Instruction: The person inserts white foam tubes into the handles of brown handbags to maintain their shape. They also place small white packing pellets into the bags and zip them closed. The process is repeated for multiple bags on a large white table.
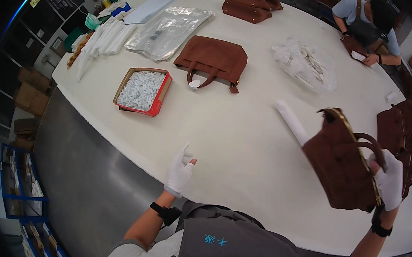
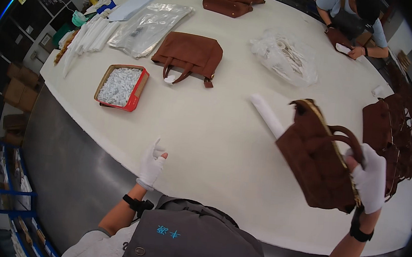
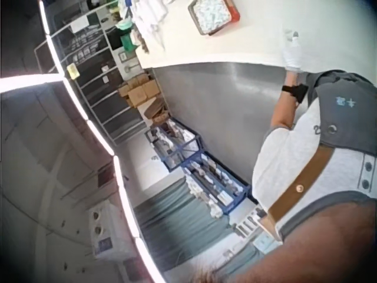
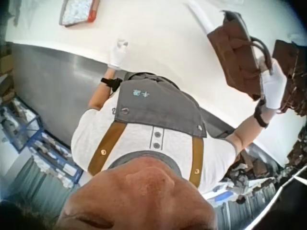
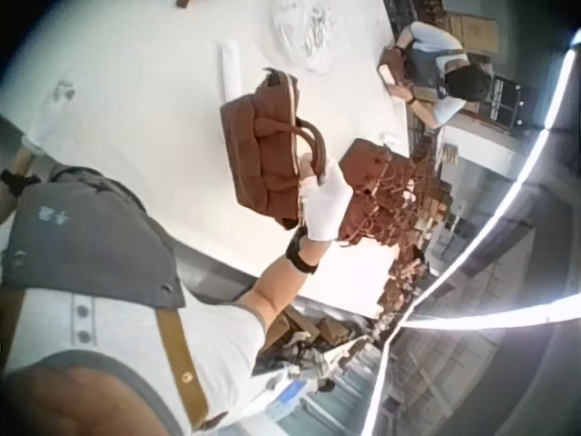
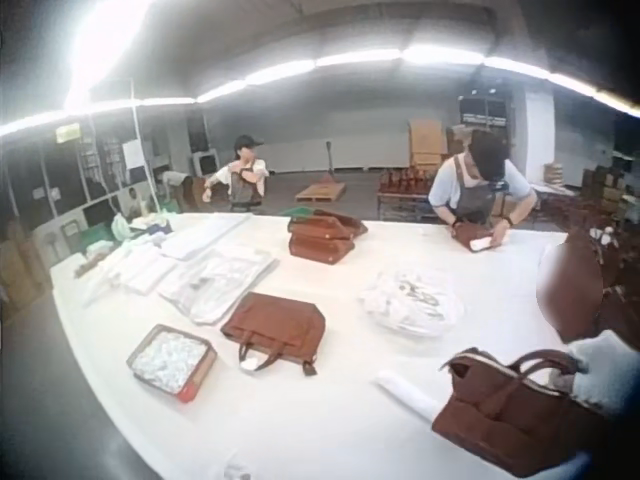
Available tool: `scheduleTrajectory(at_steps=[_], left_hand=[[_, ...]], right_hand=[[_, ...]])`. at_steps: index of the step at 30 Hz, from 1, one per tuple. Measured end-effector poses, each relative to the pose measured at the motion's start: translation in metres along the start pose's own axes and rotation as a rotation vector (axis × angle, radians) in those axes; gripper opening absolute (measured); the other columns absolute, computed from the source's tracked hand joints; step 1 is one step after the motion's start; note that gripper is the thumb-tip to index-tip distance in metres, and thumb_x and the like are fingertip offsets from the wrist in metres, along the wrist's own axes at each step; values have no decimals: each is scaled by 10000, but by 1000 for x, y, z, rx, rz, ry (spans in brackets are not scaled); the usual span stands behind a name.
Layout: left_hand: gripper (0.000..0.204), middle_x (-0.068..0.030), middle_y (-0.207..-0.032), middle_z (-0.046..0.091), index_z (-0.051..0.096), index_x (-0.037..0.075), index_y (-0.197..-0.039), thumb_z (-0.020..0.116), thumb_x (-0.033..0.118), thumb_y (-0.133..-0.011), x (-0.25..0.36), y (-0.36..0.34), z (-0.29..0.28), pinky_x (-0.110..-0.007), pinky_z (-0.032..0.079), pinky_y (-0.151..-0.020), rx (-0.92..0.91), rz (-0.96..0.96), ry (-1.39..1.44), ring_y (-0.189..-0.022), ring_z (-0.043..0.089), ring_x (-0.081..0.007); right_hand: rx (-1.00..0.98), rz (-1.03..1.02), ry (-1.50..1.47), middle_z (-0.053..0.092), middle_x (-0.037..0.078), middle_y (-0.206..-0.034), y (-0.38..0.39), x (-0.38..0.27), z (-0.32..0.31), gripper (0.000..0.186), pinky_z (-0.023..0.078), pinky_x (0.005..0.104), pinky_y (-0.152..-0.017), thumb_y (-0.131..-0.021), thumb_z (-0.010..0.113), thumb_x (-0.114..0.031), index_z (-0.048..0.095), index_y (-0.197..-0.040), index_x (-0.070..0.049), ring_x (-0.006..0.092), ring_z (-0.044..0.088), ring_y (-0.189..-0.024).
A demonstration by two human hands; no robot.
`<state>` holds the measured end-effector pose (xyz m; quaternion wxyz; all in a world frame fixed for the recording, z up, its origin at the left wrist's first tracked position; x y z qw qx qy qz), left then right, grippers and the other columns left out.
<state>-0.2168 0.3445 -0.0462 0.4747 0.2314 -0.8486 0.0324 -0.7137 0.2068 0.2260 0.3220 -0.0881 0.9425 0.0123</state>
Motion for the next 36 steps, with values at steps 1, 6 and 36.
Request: scheduleTrajectory(at_steps=[1,6,36], left_hand=[[509,-66,-1199,653,485,96,-1499,620,170,-1015,5,-2,-2,-276,524,-765,-1,53,124,-836,611,-94],[479,-92,-1312,626,524,50,-1447,649,175,-1002,60,-14,-10,-317,510,-892,100,439,523,-1012,624,-173],[522,-130,-1417,541,682,178,-1255,799,417,-806,99,-52,-86,-509,347,-1082,36,806,-403,-1256,478,-380]], right_hand=[[-95,-68,16,570,-12,-729,-7,-18,24,106,417,237,-625,-918,661,-75,662,-975,14,51,495,-692],[-394,-340,63,620,201,-661,-29,-115,182,202,493,430,-546,-911,676,-207,619,-842,-26,370,627,-585],[-46,141,39,612,68,-727,54,-127,250,164,463,346,-583,-910,747,-189,671,-927,-44,218,580,-616]])
Point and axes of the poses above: each hand's wrist, its own y-axis away from the middle knuckle, its own z-axis out of the palm, x = y × z, the point moved 1 cm from there along -y, towards the middle knuckle
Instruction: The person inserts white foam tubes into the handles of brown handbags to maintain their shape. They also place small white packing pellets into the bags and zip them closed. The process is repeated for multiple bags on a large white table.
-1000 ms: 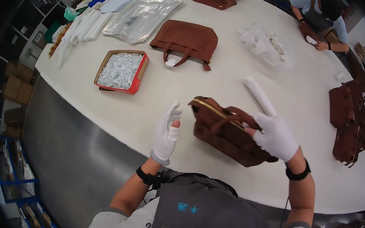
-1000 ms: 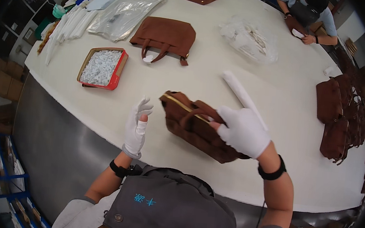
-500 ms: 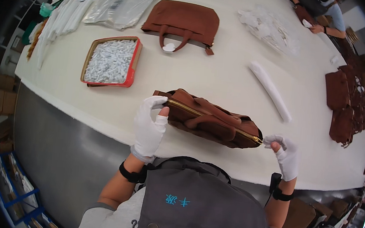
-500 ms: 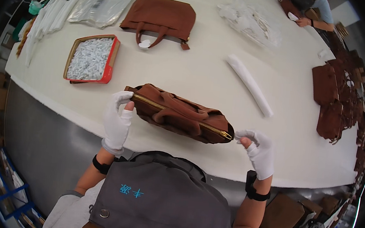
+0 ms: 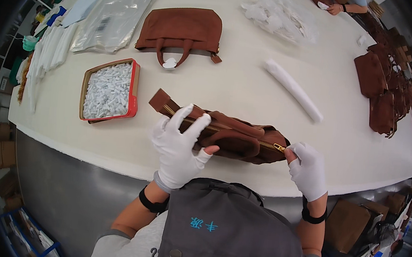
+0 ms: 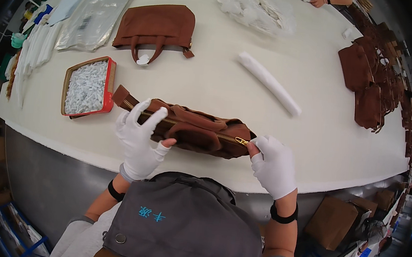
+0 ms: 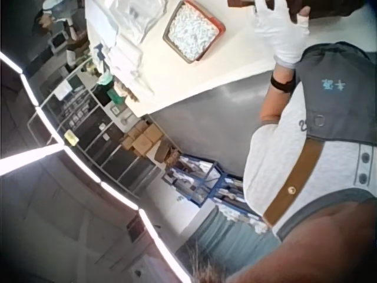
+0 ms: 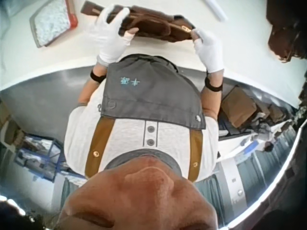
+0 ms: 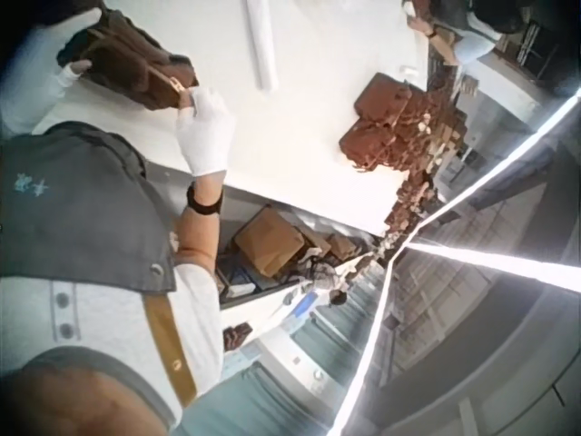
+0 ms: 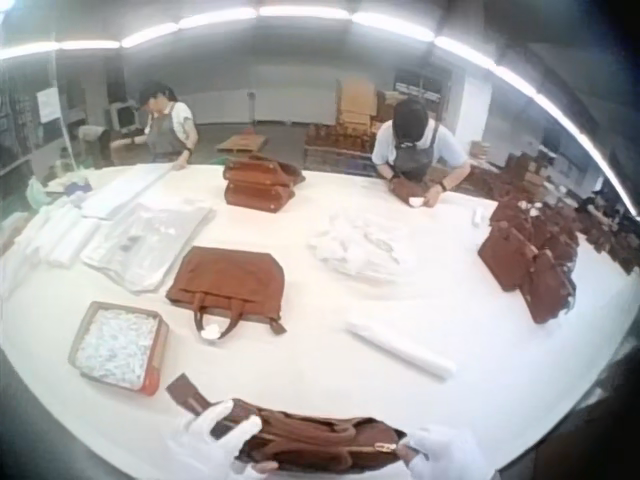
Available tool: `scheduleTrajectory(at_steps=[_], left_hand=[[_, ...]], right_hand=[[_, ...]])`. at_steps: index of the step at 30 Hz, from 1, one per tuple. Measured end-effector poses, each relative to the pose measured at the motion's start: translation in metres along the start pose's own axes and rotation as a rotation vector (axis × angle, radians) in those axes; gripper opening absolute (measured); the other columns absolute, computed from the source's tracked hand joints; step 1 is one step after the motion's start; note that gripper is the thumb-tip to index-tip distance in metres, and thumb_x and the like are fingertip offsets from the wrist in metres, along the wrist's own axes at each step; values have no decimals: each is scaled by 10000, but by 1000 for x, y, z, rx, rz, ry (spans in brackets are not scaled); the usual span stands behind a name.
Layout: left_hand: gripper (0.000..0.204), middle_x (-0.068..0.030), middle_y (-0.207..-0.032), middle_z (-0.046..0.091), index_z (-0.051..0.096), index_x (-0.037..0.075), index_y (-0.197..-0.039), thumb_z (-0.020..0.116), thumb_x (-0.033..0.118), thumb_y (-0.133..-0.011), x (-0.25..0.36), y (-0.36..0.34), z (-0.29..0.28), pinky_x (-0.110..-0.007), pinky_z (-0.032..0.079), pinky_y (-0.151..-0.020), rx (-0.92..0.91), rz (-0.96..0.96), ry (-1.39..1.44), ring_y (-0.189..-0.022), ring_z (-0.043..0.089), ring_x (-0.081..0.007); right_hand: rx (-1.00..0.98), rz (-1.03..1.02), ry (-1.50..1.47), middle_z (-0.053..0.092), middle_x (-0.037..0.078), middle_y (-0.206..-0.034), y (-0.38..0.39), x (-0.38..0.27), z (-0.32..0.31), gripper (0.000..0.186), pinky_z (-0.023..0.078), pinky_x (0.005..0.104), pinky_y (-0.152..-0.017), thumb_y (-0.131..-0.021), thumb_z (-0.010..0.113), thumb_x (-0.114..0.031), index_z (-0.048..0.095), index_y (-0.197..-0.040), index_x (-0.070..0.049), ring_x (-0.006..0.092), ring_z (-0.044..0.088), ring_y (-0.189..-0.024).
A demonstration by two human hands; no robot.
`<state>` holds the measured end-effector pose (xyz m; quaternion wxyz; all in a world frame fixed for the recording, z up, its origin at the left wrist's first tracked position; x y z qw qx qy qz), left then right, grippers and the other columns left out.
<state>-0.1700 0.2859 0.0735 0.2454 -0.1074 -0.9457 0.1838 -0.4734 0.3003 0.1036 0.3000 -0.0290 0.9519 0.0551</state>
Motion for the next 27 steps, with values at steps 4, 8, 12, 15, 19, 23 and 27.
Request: scheduleTrajectory(at_steps=[4,8,12,15,19,23,27], left_hand=[[307,-76,-1443,538,765,255,-1028,832,294,-731,18,-3,11,-597,243,-1151,41,65,-100,-1368,353,-408],[307,-43,-1422,546,764,275,-981,818,210,-686,21,3,12,-634,234,-1150,85,85,-158,-1373,356,-400],[551,-23,-1349,552,733,281,-1043,805,62,-543,8,23,21,-628,295,-1145,292,295,-107,-1352,387,-373],[448,-67,-1252,624,681,168,-1031,792,27,-621,-10,23,31,-534,429,-1073,93,343,369,-1212,558,-340],[338,-29,-1111,680,666,134,-1029,761,44,-717,-6,21,22,-479,492,-902,145,328,237,-1022,630,-299],[399,-7,-992,694,676,140,-1091,703,-7,-721,-5,36,37,-404,497,-840,73,286,501,-915,643,-259],[455,-20,-970,680,651,141,-1174,654,-28,-752,-9,42,49,-392,496,-841,37,402,627,-912,638,-263]], right_hand=[[113,-160,179,600,82,-779,-8,-12,6,195,464,400,-611,-873,771,-199,630,-939,-82,288,595,-696],[154,-233,128,594,84,-804,-18,-8,12,210,473,418,-640,-858,773,-181,603,-940,-88,307,597,-753],[144,-358,215,603,107,-788,-27,-10,5,179,489,432,-644,-878,738,-188,601,-912,-77,323,608,-733],[14,-387,318,617,129,-792,-30,-11,0,142,498,439,-649,-876,710,-161,607,-902,-67,338,622,-735],[-62,-275,292,629,151,-803,-29,-22,-7,96,503,449,-658,-844,677,-102,601,-877,-53,363,626,-738],[-116,-173,240,642,171,-801,-29,-50,-12,66,513,456,-674,-831,645,-78,597,-852,-40,387,635,-755],[-132,-225,250,653,174,-804,-30,-82,4,39,521,454,-683,-830,625,-62,620,-854,-32,386,648,-773]])
Point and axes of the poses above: each hand's wrist, its own y-axis away from the middle knuckle, its own z-axis out of the palm, x = y × z, the point moved 1 cm from there along -y, towards the middle knuckle
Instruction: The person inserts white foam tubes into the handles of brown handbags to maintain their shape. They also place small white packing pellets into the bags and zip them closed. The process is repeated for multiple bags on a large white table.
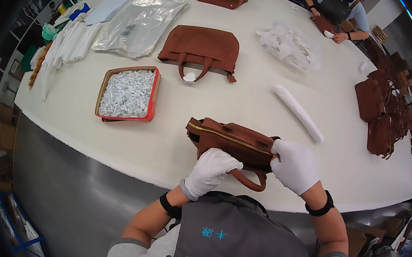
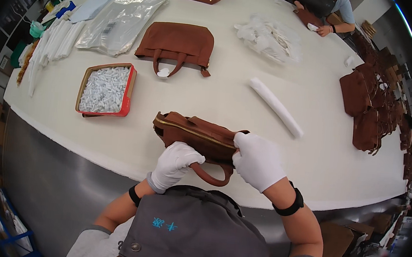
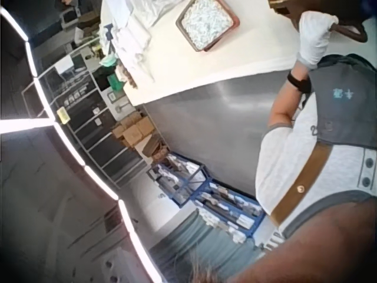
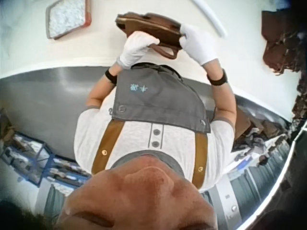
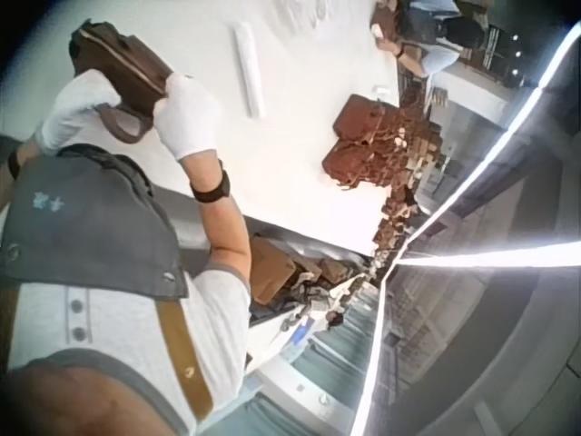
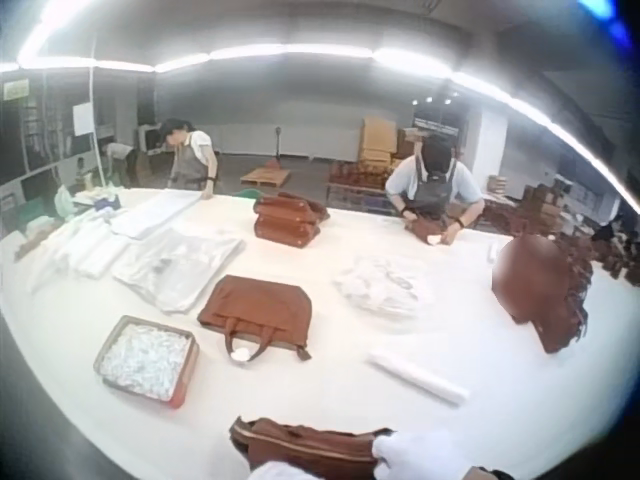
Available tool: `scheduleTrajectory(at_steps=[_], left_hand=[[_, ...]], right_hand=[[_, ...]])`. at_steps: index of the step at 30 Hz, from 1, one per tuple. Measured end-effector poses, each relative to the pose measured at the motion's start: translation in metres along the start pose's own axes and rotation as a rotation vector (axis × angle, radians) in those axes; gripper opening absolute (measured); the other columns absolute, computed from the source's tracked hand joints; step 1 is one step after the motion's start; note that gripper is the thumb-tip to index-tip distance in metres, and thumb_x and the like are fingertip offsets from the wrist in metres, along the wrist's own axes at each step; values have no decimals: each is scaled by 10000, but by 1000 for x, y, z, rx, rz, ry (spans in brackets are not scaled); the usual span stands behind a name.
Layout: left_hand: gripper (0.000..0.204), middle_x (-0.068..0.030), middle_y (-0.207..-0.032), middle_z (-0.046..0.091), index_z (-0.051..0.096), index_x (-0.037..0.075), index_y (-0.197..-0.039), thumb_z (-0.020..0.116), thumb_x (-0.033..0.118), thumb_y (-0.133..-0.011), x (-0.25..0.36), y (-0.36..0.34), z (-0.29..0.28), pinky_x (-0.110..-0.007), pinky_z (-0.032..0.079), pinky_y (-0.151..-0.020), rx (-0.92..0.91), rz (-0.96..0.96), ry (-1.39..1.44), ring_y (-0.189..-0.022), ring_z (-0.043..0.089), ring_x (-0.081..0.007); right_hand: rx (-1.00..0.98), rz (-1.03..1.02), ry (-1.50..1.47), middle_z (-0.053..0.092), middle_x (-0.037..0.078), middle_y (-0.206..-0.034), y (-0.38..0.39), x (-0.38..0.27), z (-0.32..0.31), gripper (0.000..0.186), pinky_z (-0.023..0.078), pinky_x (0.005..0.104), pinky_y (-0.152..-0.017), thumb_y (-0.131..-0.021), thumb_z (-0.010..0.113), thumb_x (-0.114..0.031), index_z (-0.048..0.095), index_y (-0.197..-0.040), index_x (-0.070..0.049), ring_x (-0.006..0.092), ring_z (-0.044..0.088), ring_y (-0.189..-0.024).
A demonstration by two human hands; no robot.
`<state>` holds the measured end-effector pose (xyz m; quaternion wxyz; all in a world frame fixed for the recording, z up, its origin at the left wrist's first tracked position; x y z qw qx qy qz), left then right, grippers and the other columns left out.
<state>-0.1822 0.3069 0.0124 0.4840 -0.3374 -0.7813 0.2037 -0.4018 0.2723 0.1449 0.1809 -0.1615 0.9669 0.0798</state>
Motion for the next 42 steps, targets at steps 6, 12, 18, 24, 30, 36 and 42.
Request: scheduleTrajectory(at_steps=[6,12,18,24,30,36,42], left_hand=[[561,-106,-1169,660,589,143,-1353,626,-8,-813,-5,12,13,-437,500,-916,-307,92,27,-1017,639,-329],[578,-119,-1550,435,388,131,-1547,602,167,-1011,-45,75,23,-410,402,-1152,-462,-359,513,-1388,468,-302],[498,-117,-1416,504,438,106,-1458,599,225,-1002,-8,49,-20,-435,435,-1073,-353,-538,889,-1246,554,-300],[195,-75,-1046,618,701,116,-999,760,259,-879,21,25,-58,-420,492,-845,278,-146,-295,-985,600,-287],[320,-66,-889,618,661,97,-1116,795,257,-874,21,80,-59,-365,507,-746,387,-515,-289,-777,603,-267],[765,-2,-599,545,544,111,-1456,874,281,-787,41,32,-48,-291,467,-573,-198,-560,-228,-537,531,-149],[282,-51,-791,688,670,21,-1221,679,124,-959,-17,-22,-88,-281,527,-609,119,-660,-106,-636,626,-110]], right_hand=[[-70,-206,-45,678,175,-822,-44,-56,52,70,527,473,-697,-839,616,-77,652,-875,-29,387,664,-772],[-328,-419,-294,686,204,-870,-88,-148,87,147,545,472,-765,-835,609,-100,680,-941,-27,402,677,-850],[-461,-507,-483,690,184,-988,-74,-126,83,262,538,443,-816,-916,613,-92,668,-1168,-42,362,678,-942],[171,-369,71,675,105,-1071,-41,16,3,262,489,430,-917,-848,733,-72,661,-1100,-61,351,618,-1045],[308,-463,-110,682,83,-1190,-64,6,4,491,504,415,-927,-793,776,-63,644,-1265,-70,335,621,-1049],[-391,-157,-595,668,104,-710,-129,-42,14,200,490,308,-561,-843,614,-42,706,-1006,26,179,607,-584],[-281,106,-1475,632,55,-763,-103,-29,7,120,484,274,-556,-953,654,-88,642,-877,5,135,603,-630]])
Point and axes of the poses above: each hand's wrist, its own y-axis away from the middle knuckle, its own z-axis out of the palm, x = y × z, the point moved 1 cm from there along -y, towards the middle knuckle
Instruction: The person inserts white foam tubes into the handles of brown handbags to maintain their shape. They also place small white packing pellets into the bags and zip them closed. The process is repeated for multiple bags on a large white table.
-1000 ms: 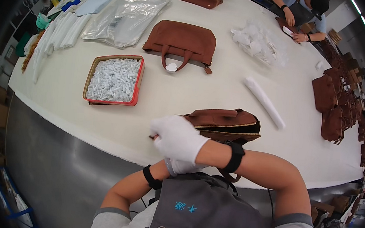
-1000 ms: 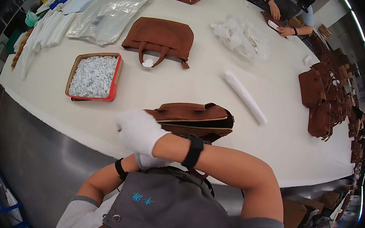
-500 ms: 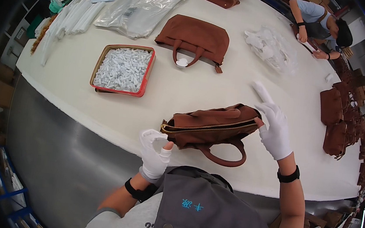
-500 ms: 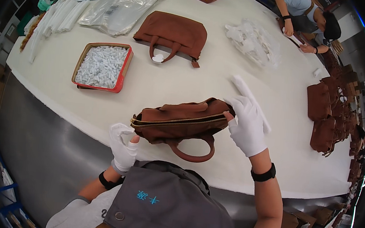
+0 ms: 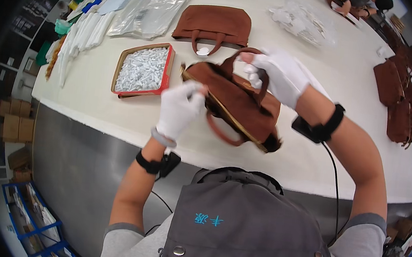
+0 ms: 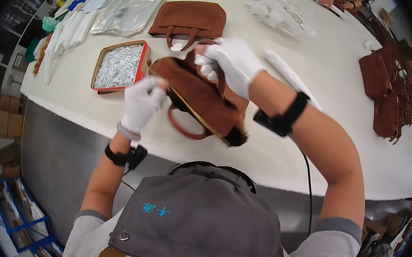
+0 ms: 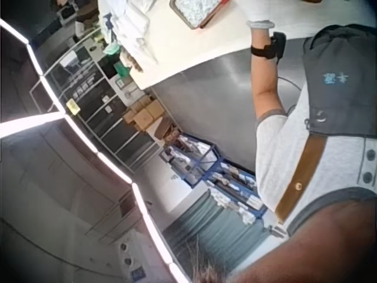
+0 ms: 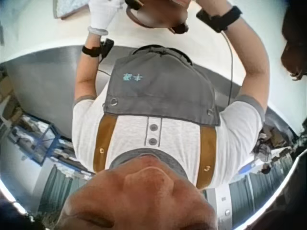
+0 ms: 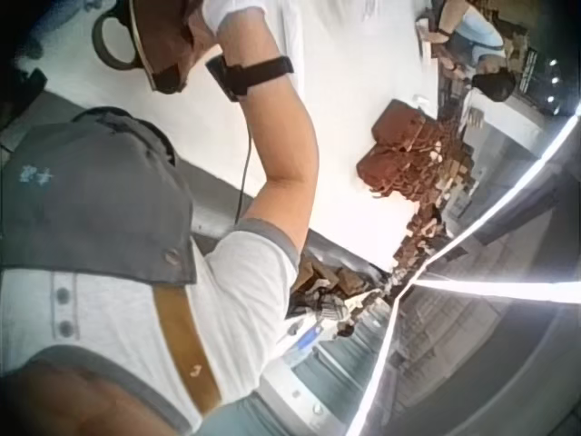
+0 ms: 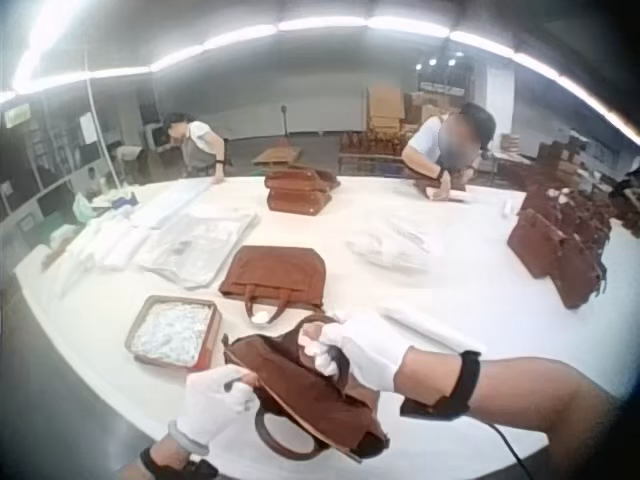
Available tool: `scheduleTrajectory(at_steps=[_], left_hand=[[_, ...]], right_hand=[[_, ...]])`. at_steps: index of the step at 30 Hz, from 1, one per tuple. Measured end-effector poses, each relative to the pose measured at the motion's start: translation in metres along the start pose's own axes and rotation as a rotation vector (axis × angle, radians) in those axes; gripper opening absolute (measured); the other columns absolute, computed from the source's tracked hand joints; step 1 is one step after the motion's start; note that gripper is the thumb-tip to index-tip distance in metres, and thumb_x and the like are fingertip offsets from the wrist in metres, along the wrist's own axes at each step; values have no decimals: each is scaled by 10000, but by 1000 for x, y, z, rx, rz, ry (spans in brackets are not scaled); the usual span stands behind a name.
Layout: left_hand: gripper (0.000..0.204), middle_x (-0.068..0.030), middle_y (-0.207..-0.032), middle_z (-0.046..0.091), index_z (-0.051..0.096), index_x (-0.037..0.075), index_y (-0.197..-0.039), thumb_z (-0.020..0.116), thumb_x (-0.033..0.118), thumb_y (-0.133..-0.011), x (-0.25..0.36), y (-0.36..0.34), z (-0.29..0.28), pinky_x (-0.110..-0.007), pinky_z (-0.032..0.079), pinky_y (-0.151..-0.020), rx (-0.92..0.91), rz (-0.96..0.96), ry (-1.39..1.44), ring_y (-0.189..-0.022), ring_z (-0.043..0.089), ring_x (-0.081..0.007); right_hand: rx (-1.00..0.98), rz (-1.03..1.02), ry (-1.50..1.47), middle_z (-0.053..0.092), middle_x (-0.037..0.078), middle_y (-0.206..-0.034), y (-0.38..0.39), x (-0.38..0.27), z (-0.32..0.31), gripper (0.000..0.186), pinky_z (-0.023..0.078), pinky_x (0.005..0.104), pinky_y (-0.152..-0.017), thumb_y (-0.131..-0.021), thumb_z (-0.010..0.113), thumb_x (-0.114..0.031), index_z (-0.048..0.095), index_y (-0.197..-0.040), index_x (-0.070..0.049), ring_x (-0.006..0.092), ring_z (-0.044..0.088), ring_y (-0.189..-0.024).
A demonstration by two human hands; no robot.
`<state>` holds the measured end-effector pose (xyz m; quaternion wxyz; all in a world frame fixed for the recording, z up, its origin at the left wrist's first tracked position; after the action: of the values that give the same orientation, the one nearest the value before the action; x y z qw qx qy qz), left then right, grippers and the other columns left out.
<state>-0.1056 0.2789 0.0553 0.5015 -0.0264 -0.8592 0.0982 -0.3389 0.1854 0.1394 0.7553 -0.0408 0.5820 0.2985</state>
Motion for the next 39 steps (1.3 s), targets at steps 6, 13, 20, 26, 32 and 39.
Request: scheduleTrajectory(at_steps=[6,13,20,26,32,39], left_hand=[[337,-130,-1047,696,634,-51,-1160,508,252,-1082,43,-13,-9,-329,562,-903,229,5,404,-949,706,-195],[318,-201,-1224,658,597,-46,-1240,610,168,-1005,58,11,68,-387,518,-988,-193,282,-40,-1121,655,-359],[610,-164,-1009,693,621,-49,-1191,596,524,-984,61,-76,159,-408,572,-679,-1009,-198,-173,-742,708,-290],[593,13,-656,496,593,87,-717,671,644,-906,49,-43,163,-295,321,-500,-1391,-396,92,-532,423,-108],[400,22,-739,470,560,71,-814,740,410,-927,93,-58,135,-277,380,-603,-1059,-252,274,-678,443,-76],[163,-156,-861,670,655,22,-1073,654,54,-913,126,-65,115,-371,518,-654,-531,499,-283,-716,647,-302]], right_hand=[[-72,-148,-753,647,79,-1037,78,21,-3,174,481,424,-1107,-1007,630,-140,588,-1095,5,263,635,-1116],[121,-119,-933,619,151,-1192,143,44,-53,213,390,462,-1201,-997,612,-102,582,-1160,30,317,557,-1265],[22,-213,-1144,643,154,-1176,158,52,-76,220,375,452,-1214,-1042,509,-80,570,-1208,50,306,553,-1294],[-131,-419,-1151,675,118,-1070,176,51,-62,303,250,469,-1283,-1021,562,-55,515,-1309,26,284,587,-1255],[-121,-401,-951,667,2,-923,199,74,-75,413,363,458,-1177,-902,787,-209,533,-1203,-86,233,630,-1060],[98,-273,-688,713,70,-1057,190,113,-88,425,484,430,-1075,-922,763,-221,561,-1258,-56,293,654,-1171]])
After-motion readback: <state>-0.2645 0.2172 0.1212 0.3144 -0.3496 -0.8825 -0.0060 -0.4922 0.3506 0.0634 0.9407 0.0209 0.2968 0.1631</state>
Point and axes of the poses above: each hand's wrist, its own y-axis away from the middle knuckle, its own z-axis out of the palm, x = y × z, the point moved 1 cm from there along -y, towards the middle knuckle
